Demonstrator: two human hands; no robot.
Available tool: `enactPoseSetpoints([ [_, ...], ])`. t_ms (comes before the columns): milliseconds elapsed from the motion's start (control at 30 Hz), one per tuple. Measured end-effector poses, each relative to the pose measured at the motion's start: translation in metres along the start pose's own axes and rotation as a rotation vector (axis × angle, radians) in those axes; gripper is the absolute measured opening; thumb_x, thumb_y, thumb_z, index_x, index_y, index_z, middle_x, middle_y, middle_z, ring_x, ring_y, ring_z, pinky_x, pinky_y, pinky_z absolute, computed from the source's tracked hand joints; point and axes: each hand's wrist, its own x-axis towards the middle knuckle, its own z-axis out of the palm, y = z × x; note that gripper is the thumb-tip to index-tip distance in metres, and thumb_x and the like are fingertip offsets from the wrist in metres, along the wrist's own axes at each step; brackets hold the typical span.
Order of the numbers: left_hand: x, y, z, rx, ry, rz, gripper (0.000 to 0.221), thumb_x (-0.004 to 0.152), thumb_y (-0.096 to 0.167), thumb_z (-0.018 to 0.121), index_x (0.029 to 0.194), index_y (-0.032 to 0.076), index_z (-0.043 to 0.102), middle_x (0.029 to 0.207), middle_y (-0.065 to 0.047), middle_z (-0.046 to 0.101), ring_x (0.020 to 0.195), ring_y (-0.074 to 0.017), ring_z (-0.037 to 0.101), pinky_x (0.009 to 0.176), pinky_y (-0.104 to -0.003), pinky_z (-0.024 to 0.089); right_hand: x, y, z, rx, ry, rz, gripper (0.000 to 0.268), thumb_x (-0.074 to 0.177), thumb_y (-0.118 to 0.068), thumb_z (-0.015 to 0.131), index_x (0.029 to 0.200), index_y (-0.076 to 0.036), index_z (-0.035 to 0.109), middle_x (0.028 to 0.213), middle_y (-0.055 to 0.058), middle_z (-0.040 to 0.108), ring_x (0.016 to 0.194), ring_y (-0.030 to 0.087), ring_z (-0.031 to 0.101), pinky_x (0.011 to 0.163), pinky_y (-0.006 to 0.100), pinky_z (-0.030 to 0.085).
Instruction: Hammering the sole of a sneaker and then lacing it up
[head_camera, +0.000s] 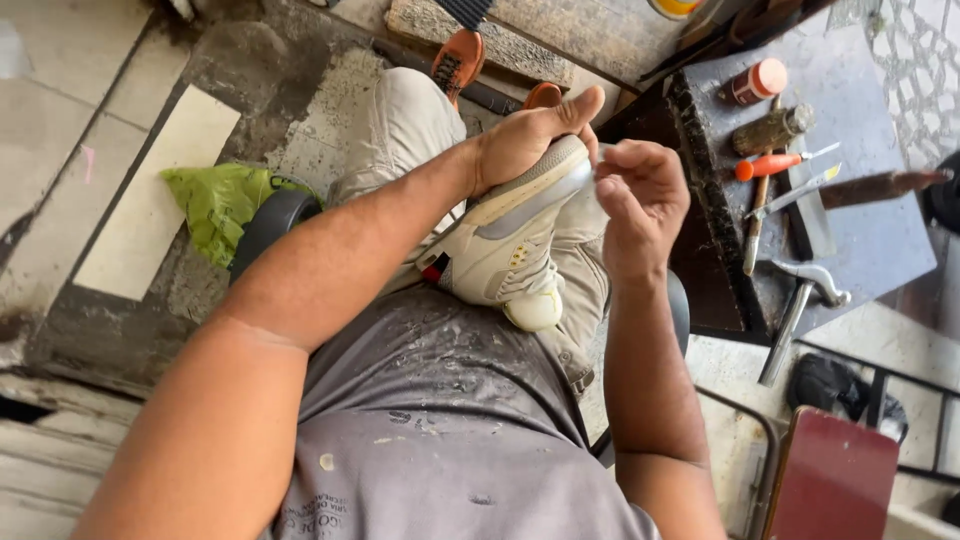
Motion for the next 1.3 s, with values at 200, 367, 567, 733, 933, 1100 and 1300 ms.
enactPoseSetpoints([
  [200,0.000,0.005,0.022,0.190,0.118,-0.027,0.063,0.075,0.077,0.040,0.057,0.017,0.050,0.055,0.005,0.045,0.055,-0.0084,0.044,0.060,-0.026,0.041,0.001,0.011,0.011,0.114,0.241,0.193,0.015,0.079,0.009,0.065,0.080,-0.005,0.060,0.078,0.005,0.059,0.066,0.011,0.050,0.058,0.023,0.038],
  [367,0.002,0.002,0.022,0.345,0.217,0.004,0.060,0.074,0.080,0.038,0.059,0.022,0.040,0.058,0.008,0.039,0.058,-0.0082,0.038,0.063,-0.029,0.037,-0.013,-0.005,0.024,-0.120,0.075,0.034,0.032,0.079,-0.029,0.079,0.097,-0.010,0.060,0.100,0.001,0.050,0.092,0.014,0.048,0.085,0.028,0.042],
  [567,0.000,0.004,0.029,0.568,0.268,0.014,0.058,0.081,0.078,0.029,0.065,0.023,0.038,0.070,0.007,0.045,0.071,-0.0094,0.043,0.068,-0.031,0.038,-0.012,0.002,0.022,-0.205,0.193,-0.032,0.008,0.080,-0.008,0.063,0.088,-0.008,0.062,0.096,0.005,0.056,0.095,0.017,0.053,0.092,0.033,0.046],
  [733,-0.006,0.003,0.032,0.581,0.276,0.008,0.060,0.078,0.079,0.027,0.068,0.022,0.044,0.074,0.007,0.049,0.075,-0.0087,0.047,0.073,-0.030,0.041,-0.014,0.000,0.023,-0.173,0.185,0.007,0.010,0.080,-0.007,0.064,0.090,-0.006,0.065,0.093,0.004,0.058,0.089,0.016,0.054,0.083,0.030,0.046],
  [933,-0.014,0.014,0.036,0.603,0.278,0.000,0.071,0.071,0.083,0.025,0.074,0.019,0.056,0.078,0.005,0.059,0.077,-0.0099,0.055,0.076,-0.031,0.046,-0.017,-0.008,0.026,-0.285,0.129,-0.044,0.017,0.080,-0.014,0.066,0.096,-0.008,0.065,0.098,0.004,0.058,0.097,0.017,0.055,0.094,0.034,0.049],
  [1100,-0.015,0.010,0.038,0.628,0.247,0.032,0.064,0.077,0.080,0.025,0.071,0.019,0.045,0.077,0.007,0.048,0.075,-0.0101,0.046,0.073,-0.031,0.040,-0.014,-0.003,0.026,-0.028,0.275,0.053,0.012,0.080,0.003,0.062,0.085,-0.005,0.068,0.083,0.004,0.061,0.079,0.013,0.053,0.075,0.028,0.045],
  [1300,-0.014,0.007,0.033,0.617,0.265,0.020,0.074,0.071,0.084,0.023,0.077,0.019,0.058,0.081,0.005,0.061,0.079,-0.0103,0.056,0.076,-0.031,0.047,-0.018,-0.003,0.028,-0.139,0.151,-0.010,0.017,0.080,-0.016,0.071,0.095,-0.009,0.065,0.096,0.001,0.059,0.092,0.015,0.055,0.088,0.033,0.047],
])
